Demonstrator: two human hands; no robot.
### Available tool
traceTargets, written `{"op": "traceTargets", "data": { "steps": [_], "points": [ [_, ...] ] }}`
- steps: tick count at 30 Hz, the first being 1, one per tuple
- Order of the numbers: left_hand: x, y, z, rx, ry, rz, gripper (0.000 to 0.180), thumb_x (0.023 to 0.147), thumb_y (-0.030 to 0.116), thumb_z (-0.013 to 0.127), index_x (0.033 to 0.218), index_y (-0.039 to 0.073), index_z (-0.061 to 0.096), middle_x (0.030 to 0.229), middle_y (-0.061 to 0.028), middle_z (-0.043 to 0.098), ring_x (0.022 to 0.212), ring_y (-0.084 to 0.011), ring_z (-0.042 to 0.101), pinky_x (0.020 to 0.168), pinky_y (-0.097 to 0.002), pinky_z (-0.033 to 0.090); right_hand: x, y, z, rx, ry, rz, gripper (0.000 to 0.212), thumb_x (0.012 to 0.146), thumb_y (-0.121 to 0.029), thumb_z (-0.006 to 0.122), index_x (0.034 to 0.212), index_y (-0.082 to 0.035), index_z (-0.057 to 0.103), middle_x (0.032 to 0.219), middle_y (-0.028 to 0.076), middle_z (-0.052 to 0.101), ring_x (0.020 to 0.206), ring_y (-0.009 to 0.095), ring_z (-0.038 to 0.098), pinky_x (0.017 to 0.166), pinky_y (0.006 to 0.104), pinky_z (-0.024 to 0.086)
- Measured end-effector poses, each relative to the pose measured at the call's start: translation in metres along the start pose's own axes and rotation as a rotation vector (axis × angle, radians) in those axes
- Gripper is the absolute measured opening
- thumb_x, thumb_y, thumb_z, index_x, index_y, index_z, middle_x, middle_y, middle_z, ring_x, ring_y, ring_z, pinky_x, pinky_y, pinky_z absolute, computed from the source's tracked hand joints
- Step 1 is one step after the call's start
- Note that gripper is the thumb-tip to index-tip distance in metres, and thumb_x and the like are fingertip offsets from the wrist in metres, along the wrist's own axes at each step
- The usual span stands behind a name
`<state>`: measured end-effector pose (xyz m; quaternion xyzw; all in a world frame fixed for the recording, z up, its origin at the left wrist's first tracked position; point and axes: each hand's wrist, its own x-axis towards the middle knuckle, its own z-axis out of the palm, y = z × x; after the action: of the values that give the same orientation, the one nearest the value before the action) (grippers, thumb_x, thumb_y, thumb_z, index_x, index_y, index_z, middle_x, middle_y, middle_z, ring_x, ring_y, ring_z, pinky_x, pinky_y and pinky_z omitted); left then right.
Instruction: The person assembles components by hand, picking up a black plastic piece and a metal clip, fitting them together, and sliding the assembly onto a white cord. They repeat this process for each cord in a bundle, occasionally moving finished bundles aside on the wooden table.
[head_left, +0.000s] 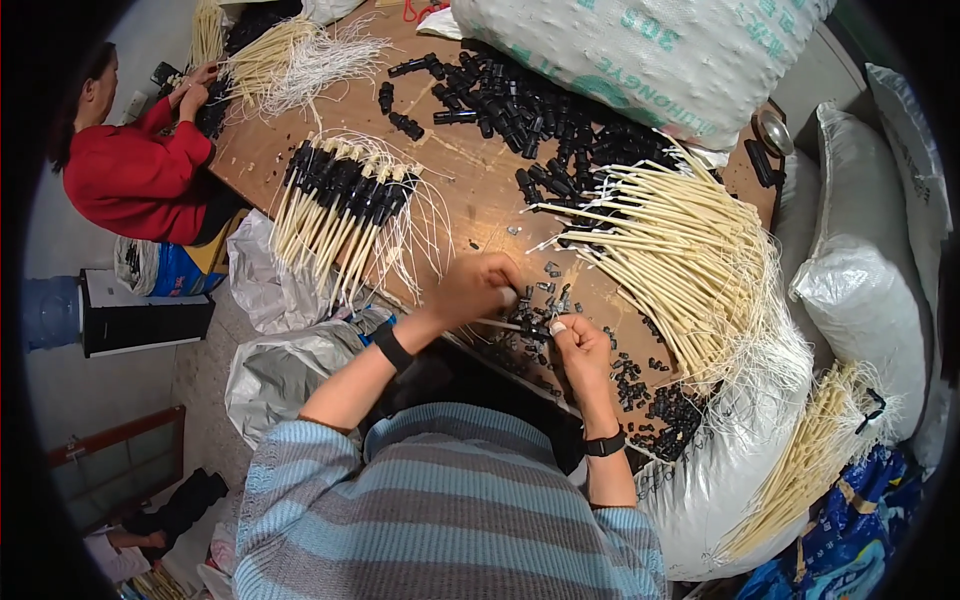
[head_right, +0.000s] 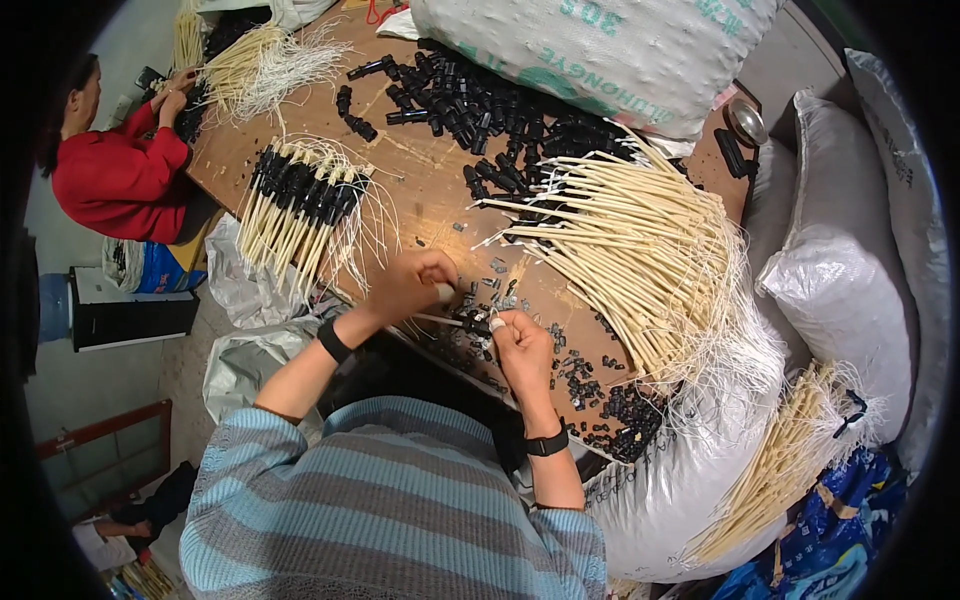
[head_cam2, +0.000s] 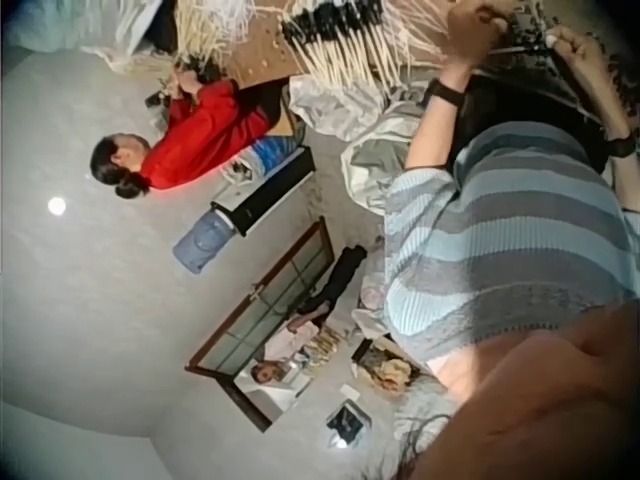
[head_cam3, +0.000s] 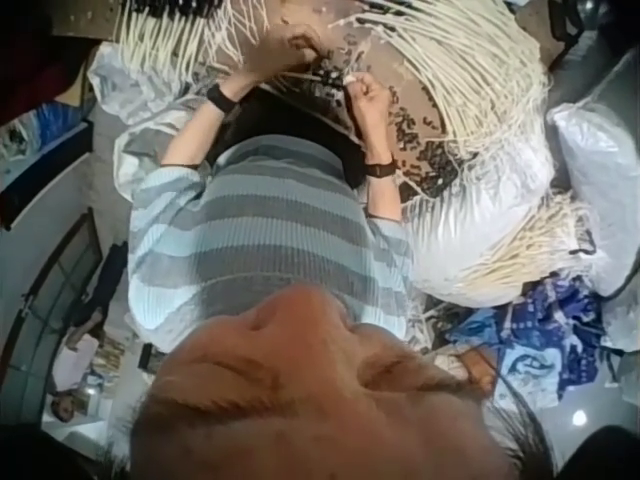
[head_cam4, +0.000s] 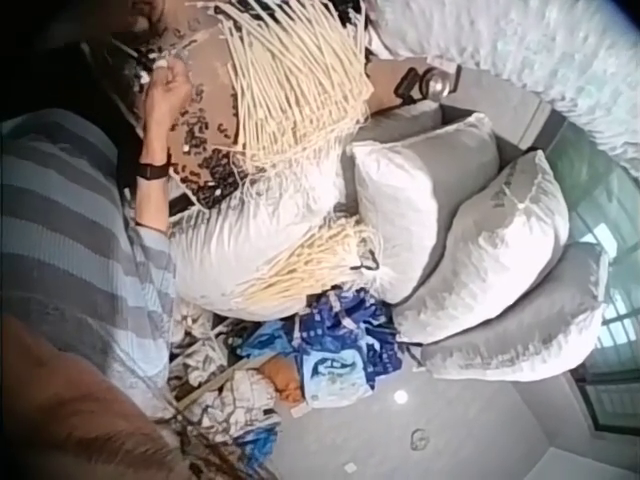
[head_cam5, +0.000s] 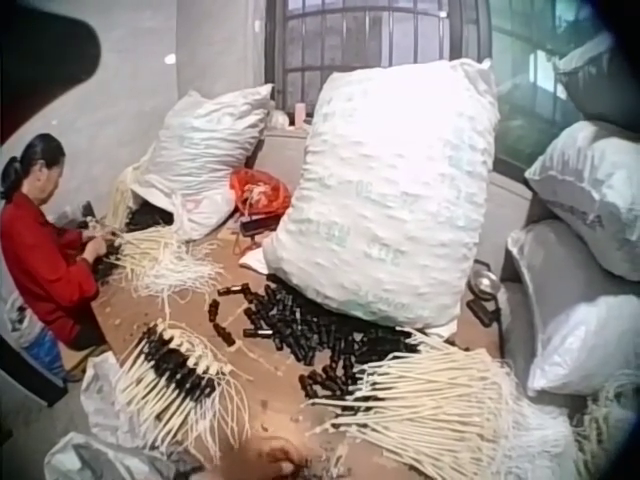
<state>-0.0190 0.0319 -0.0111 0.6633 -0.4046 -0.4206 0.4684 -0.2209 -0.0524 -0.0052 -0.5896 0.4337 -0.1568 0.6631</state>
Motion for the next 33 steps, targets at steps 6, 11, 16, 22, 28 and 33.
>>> {"op": "traceTargets", "data": {
  "steps": [6,11,16,22,28,33],
  "points": [
    [-0.011,0.023,0.047,0.174,0.193,0.386,0.022,0.071,-0.004,0.066,0.091,0.003,0.062,0.083,-0.0056,0.061,0.075,-0.0164,0.060,0.066,-0.0269,0.047,0.009,0.005,0.013,0.102,-0.029,-0.012,0.010,0.090,-0.005,0.057,0.091,-0.001,0.066,0.058,-0.011,0.045,0.052,-0.001,0.034,0.048,0.0188,0.025],
    [-0.011,0.020,0.047,0.144,0.202,0.394,0.027,0.069,-0.005,0.066,0.095,0.003,0.062,0.084,-0.0086,0.061,0.075,-0.0208,0.061,0.066,-0.0295,0.048,0.004,-0.001,0.012,0.295,-0.085,-0.047,0.012,0.092,-0.005,0.057,0.098,0.001,0.065,0.064,-0.010,0.049,0.056,-0.001,0.037,0.050,0.0179,0.025],
    [-0.013,0.014,0.048,0.089,0.280,0.268,0.028,0.068,-0.004,0.066,0.095,0.004,0.065,0.082,-0.0080,0.062,0.075,-0.0202,0.061,0.065,-0.0298,0.048,0.001,-0.002,0.020,0.220,0.045,-0.118,0.010,0.092,-0.008,0.061,0.096,-0.001,0.066,0.065,-0.010,0.048,0.057,0.000,0.038,0.050,0.0182,0.027],
    [-0.014,0.018,0.048,0.252,0.257,0.218,0.019,0.065,0.001,0.066,0.083,0.002,0.067,0.071,-0.0072,0.060,0.072,-0.0214,0.060,0.061,-0.0290,0.047,-0.002,-0.003,0.014,-0.218,0.090,-0.311,0.007,0.091,-0.007,0.063,0.092,-0.001,0.064,0.062,-0.009,0.042,0.057,0.001,0.034,0.051,0.0188,0.027],
    [-0.009,0.017,0.044,0.383,0.315,0.252,0.020,0.066,0.003,0.064,0.086,0.004,0.066,0.075,-0.0079,0.062,0.073,-0.0236,0.061,0.062,-0.0316,0.048,-0.002,-0.003,0.007,0.212,-0.034,-0.113,0.011,0.089,-0.006,0.063,0.098,0.000,0.064,0.061,-0.008,0.047,0.054,-0.001,0.037,0.048,0.0186,0.028],
    [-0.016,0.015,0.039,0.506,-0.065,0.403,0.034,0.067,0.011,0.064,0.101,0.010,0.065,0.087,-0.0100,0.065,0.083,-0.0316,0.063,0.072,-0.0391,0.051,-0.005,-0.019,-0.009,0.783,-0.216,-0.044,0.017,0.089,-0.004,0.061,0.105,0.002,0.061,0.060,-0.007,0.043,0.050,0.001,0.030,0.045,0.0199,0.024]
  ]
}}
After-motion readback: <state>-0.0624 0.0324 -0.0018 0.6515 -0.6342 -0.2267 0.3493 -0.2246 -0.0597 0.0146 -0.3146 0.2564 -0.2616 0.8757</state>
